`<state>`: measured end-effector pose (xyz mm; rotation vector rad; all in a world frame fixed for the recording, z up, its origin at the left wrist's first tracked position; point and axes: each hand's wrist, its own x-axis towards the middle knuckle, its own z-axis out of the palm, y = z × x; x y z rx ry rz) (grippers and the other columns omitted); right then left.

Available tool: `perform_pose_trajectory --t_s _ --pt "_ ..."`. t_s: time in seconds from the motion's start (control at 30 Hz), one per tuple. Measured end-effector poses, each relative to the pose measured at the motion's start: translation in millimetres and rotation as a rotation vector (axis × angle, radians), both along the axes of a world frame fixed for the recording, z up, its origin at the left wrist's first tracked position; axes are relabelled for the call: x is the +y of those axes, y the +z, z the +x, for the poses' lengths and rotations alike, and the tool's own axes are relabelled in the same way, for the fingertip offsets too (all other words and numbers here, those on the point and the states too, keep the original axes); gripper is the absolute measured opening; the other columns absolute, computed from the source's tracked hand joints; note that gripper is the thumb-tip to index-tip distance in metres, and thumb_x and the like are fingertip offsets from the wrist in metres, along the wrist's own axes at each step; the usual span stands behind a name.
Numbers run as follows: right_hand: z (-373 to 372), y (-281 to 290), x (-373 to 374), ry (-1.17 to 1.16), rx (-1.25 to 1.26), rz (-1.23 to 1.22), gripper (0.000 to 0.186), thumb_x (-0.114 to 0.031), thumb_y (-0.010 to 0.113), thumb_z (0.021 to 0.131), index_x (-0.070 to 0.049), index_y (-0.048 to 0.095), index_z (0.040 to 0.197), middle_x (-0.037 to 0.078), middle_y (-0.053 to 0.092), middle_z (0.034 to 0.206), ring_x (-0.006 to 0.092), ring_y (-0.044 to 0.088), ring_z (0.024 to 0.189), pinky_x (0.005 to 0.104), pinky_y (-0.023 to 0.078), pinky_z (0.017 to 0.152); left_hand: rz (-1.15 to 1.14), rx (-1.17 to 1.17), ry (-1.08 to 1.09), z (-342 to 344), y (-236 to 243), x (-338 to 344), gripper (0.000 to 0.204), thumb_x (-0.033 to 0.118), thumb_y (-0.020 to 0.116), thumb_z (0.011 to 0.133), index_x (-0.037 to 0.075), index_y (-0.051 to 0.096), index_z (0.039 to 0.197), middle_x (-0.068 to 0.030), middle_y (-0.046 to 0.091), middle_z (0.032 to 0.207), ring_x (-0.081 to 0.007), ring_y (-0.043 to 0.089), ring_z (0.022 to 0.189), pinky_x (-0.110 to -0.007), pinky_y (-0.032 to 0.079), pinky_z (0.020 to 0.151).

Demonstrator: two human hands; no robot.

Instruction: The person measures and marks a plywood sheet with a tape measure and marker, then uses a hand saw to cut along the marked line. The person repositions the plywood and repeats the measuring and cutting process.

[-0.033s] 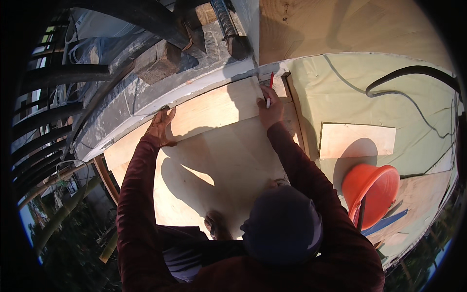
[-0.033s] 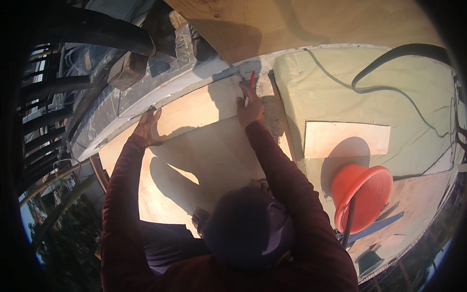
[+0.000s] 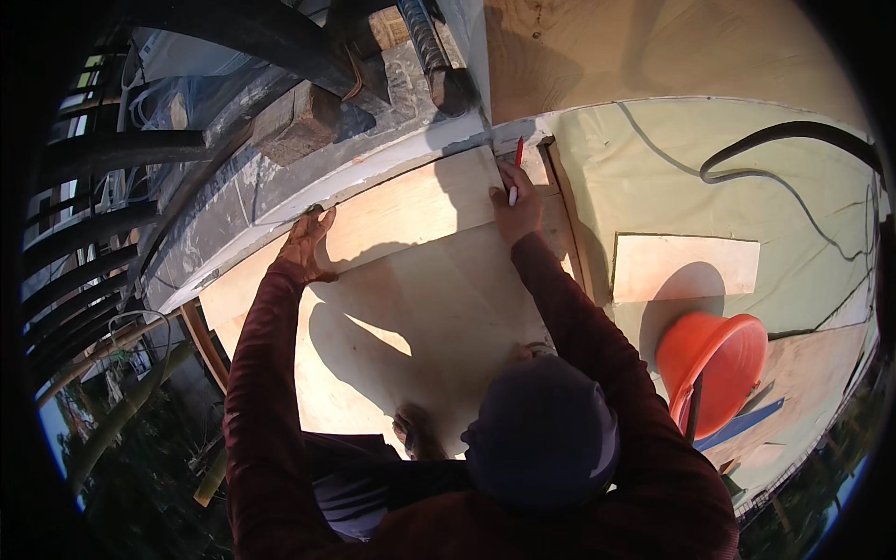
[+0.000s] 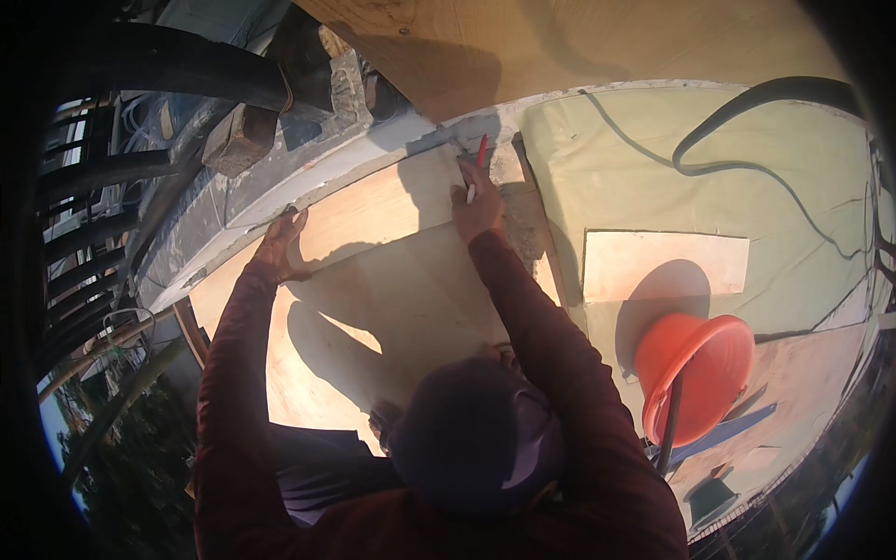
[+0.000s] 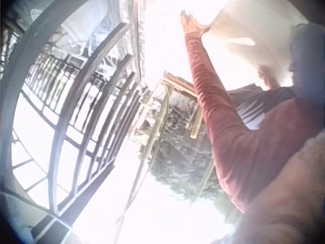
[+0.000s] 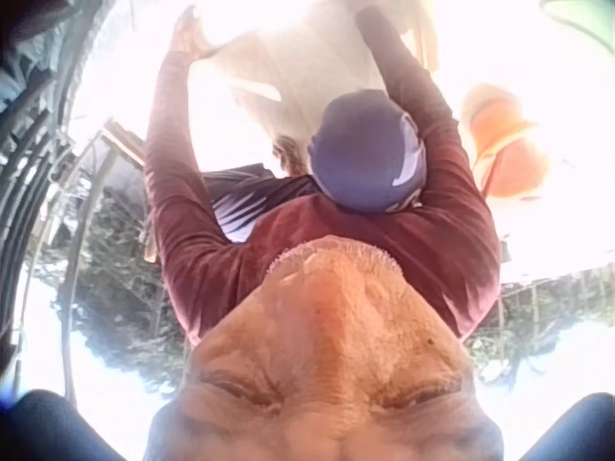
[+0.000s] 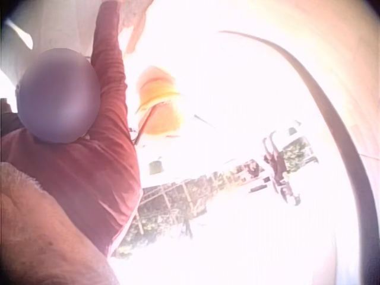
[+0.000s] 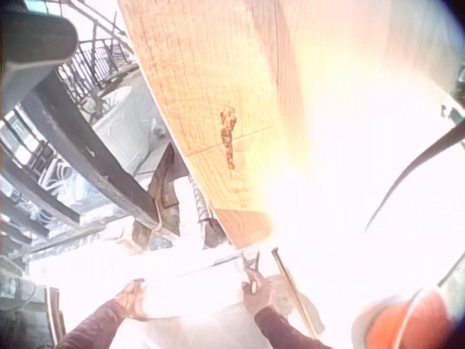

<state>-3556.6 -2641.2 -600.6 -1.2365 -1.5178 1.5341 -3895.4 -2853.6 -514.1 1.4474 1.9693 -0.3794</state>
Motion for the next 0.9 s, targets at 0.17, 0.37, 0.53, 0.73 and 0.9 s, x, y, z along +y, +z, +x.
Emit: perform_pose_trajectory --t_s 0.17,0.37,0.53,0.73,0.9 --pt "8 -3 -13 -0.156 0.25 -0.121 0.051 0.005 0.069 0.085 0.002 0.05 0.131 0.017 0.064 0.128 0.0238 0.062 0.121 0.0343 0.048 0.104 -0.096 0.072 0.007 0 6 0 0.141 0.042 0.095 0.049 0.023 0.012 0.161 -0.0197 0.024 0.161 -0.0374 0.022 0.15 -0.042 0.026 0.123" --pt "20 3 -24 -0.164 0.161 -0.009 0.046 0.001 0.072 0.085 0.0 0.052 0.126 0.017 0.065 0.127 0.0219 0.063 0.118 0.0342 0.05 0.102 -0.029 -0.012 0.052 -5 8 4 0.136 0.031 0.095 0.051 0.022 0.015 0.161 -0.0162 0.023 0.163 -0.0359 0.02 0.151 -0.042 0.025 0.124" --pt "17 3 -27 -0.162 0.177 0.035 0.043 -0.001 0.072 0.086 -0.001 0.053 0.124 0.015 0.068 0.123 0.0199 0.065 0.115 0.0322 0.05 0.1 -0.023 -0.044 0.092 -7 9 8 0.133 0.024 0.096 0.051 0.021 0.02 0.16 -0.0166 0.026 0.161 -0.0363 0.021 0.151 -0.042 0.024 0.124" --pt "17 8 -22 -0.122 0.104 0.07 0.039 -0.001 0.071 0.087 -0.001 0.054 0.122 0.016 0.07 0.117 0.0178 0.065 0.113 0.031 0.05 0.098 0.045 -0.026 0.021 4 24 22 0.132 0.029 0.097 0.05 0.016 0.023 0.159 -0.0167 0.034 0.158 -0.0379 0.03 0.146 -0.043 0.028 0.121" --pt "38 35 -6 -0.151 0.095 0.054 0.046 -0.028 0.061 0.1 0.003 0.053 0.134 0.015 0.073 0.106 0.0176 0.067 0.103 0.0299 0.05 0.093 0.186 -0.015 0.184 48 13 60 0.127 0.043 0.095 0.055 0.013 0.027 0.157 -0.0174 0.039 0.154 -0.0385 0.037 0.14 -0.044 0.031 0.117"
